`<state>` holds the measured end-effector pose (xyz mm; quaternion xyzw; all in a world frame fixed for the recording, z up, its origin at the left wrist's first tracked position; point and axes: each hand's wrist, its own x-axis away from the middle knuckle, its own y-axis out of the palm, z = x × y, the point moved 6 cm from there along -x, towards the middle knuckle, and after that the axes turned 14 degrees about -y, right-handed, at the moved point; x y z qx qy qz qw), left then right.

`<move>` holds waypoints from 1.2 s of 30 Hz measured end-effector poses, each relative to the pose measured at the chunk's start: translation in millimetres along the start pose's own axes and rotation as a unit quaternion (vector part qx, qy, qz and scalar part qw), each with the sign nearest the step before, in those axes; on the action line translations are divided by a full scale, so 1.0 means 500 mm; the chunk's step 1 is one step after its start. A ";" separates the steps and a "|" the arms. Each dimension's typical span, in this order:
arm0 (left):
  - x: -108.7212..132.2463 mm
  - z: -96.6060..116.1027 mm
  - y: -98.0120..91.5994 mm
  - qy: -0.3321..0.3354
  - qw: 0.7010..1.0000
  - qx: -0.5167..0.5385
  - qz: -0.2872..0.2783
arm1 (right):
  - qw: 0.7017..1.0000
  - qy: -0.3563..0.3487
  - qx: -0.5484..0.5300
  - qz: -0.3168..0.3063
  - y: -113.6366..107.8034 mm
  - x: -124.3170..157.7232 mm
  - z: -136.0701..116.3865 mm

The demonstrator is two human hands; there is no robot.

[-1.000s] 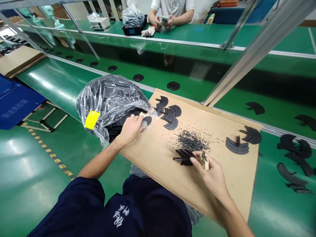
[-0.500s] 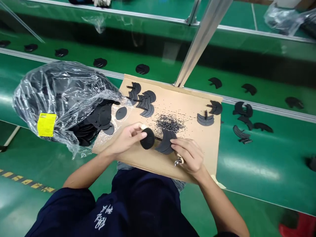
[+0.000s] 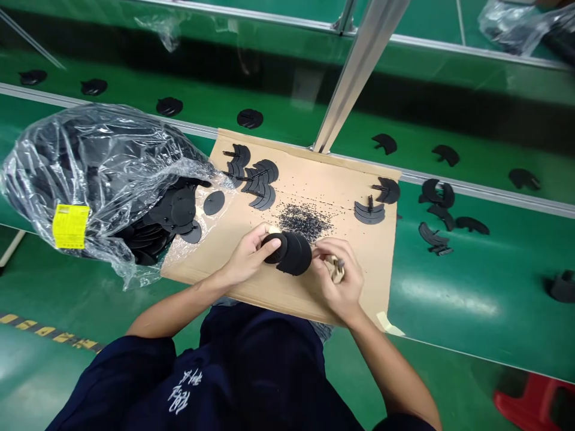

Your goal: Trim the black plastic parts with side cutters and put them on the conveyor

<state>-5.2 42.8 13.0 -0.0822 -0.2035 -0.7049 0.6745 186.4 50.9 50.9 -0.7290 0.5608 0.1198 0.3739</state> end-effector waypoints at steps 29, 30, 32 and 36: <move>0.007 -0.010 0.007 0.117 0.980 -0.091 0.131 | 0.951 0.266 -0.153 0.045 0.069 0.025 0.029; 0.007 -0.011 0.008 0.120 0.978 -0.106 0.131 | 0.951 0.266 -0.150 0.046 0.070 0.028 0.030; 0.007 -0.008 0.008 0.133 0.975 -0.126 0.128 | 0.952 0.261 -0.152 0.040 0.072 0.030 0.031; 0.014 0.013 0.001 0.173 0.963 -0.173 0.116 | 0.965 0.218 -0.145 0.006 0.057 0.015 0.027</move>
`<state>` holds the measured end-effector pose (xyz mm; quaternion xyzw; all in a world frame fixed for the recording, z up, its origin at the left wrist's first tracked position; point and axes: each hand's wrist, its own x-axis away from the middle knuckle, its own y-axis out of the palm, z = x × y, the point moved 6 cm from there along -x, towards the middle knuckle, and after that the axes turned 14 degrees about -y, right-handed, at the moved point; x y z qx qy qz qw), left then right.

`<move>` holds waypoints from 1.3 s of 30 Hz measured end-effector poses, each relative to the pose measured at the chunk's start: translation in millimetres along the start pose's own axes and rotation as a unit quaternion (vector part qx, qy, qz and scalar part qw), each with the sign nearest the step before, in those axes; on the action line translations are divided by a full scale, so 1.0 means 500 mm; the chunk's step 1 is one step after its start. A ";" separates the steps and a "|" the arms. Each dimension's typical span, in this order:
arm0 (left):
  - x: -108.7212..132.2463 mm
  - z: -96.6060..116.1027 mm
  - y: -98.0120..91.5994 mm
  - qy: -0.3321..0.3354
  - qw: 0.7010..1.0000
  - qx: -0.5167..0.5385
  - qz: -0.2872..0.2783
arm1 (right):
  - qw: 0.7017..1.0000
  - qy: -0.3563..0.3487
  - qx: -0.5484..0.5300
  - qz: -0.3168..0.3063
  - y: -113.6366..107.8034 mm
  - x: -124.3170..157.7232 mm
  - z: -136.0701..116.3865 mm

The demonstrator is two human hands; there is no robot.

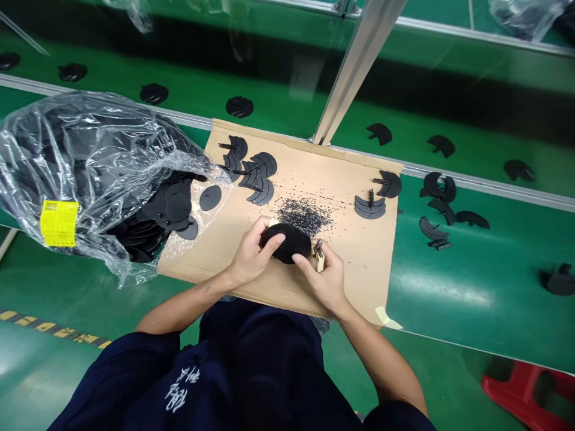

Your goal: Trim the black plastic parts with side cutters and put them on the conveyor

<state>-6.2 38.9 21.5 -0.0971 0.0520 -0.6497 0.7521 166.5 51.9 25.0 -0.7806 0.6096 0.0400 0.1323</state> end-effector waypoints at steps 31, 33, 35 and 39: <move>0.035 0.089 -0.020 0.225 0.973 -0.048 -0.031 | 0.945 -0.303 0.085 -0.088 -0.008 -0.004 -0.063; 0.037 0.091 -0.018 0.229 0.971 -0.056 -0.035 | 0.944 -0.304 0.088 -0.088 -0.008 -0.001 -0.061; 0.039 0.094 -0.019 0.231 0.971 -0.063 -0.028 | 0.948 -0.291 0.091 -0.089 -0.008 0.000 -0.056; 0.042 0.097 -0.021 0.238 0.968 -0.073 -0.014 | 0.957 -0.270 0.069 -0.080 -0.005 0.002 -0.052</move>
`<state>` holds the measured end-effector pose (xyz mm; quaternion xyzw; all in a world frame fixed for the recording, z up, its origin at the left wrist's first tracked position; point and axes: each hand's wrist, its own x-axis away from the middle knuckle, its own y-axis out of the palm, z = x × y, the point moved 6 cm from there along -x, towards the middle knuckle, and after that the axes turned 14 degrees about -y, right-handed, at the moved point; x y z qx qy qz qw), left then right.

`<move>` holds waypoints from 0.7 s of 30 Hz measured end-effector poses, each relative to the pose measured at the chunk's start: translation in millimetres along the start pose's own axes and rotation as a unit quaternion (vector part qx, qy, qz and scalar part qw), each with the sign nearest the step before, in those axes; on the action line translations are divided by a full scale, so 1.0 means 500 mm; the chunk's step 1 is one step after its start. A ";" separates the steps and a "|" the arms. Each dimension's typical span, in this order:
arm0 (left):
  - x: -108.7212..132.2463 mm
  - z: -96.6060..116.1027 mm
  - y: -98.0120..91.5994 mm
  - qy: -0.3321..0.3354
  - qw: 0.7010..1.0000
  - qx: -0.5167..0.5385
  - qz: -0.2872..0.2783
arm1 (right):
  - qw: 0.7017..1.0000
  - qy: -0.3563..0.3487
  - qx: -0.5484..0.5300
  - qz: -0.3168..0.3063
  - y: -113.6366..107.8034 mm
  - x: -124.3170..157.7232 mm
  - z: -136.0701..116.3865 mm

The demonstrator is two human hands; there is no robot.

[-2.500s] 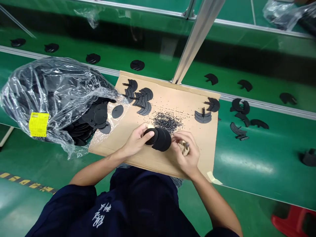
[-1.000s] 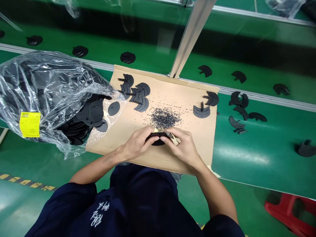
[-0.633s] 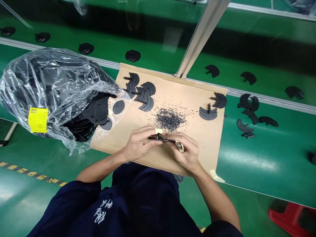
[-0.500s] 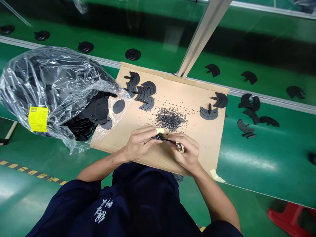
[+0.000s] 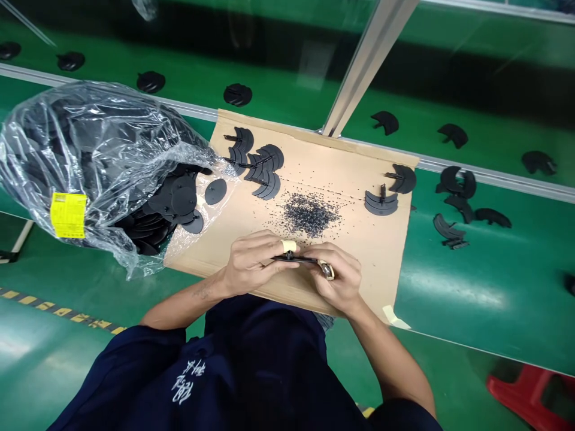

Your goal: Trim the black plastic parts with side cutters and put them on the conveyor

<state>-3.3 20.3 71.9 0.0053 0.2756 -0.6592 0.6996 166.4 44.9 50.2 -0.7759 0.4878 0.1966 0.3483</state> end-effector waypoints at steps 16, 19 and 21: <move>-0.012 -0.042 -0.004 -0.092 0.993 0.033 -0.060 | 0.981 0.011 0.145 -0.130 -0.042 -0.029 0.032; -0.017 -0.046 0.007 -0.096 0.992 0.016 -0.074 | 0.958 -0.037 0.208 -0.195 -0.027 -0.032 0.035; -0.019 -0.047 0.015 -0.095 0.992 0.010 -0.078 | 0.947 -0.046 0.226 -0.222 -0.018 -0.033 0.039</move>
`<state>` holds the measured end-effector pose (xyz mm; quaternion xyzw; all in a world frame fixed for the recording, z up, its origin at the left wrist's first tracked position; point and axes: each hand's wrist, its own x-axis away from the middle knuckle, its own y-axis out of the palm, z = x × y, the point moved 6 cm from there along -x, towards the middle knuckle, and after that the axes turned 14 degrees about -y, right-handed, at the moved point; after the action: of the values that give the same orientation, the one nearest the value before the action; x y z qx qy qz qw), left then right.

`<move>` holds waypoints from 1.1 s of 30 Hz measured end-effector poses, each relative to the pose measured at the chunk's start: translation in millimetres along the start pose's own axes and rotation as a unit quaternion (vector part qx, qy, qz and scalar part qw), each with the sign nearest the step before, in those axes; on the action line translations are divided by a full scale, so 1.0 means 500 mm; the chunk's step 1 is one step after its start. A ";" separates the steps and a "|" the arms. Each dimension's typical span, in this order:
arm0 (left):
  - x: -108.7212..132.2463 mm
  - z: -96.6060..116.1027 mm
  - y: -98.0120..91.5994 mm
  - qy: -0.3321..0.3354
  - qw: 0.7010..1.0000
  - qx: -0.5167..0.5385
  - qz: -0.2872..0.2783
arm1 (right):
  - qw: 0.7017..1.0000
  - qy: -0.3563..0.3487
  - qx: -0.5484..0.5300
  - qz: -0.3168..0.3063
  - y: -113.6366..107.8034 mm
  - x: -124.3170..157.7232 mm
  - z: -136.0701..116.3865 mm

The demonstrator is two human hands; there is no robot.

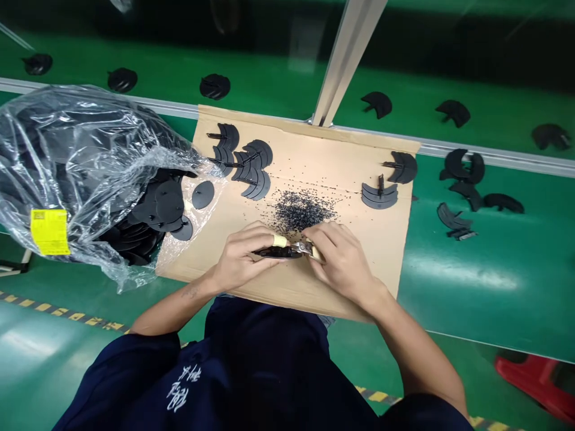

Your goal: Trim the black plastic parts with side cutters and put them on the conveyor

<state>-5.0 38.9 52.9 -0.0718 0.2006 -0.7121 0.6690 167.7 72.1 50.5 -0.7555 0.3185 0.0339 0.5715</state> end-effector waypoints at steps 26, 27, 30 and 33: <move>-0.044 -0.036 0.036 0.002 1.000 -0.007 -0.009 | 0.992 -0.007 0.098 -0.084 0.029 0.003 0.056; -0.047 -0.035 0.037 -0.001 1.000 -0.016 -0.012 | 0.992 0.001 0.092 -0.082 0.028 0.005 0.063; -0.054 -0.028 0.033 0.000 0.999 -0.042 -0.012 | 0.991 0.035 0.105 -0.080 0.019 0.012 0.084; -0.057 -0.017 0.034 0.019 0.998 -0.064 -0.014 | 0.981 0.046 0.152 -0.109 0.014 0.011 0.091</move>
<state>10.1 68.3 43.3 -0.1034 0.2571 -0.7084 0.6492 182.5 109.0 26.6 -0.6910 0.2613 -0.1123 0.6646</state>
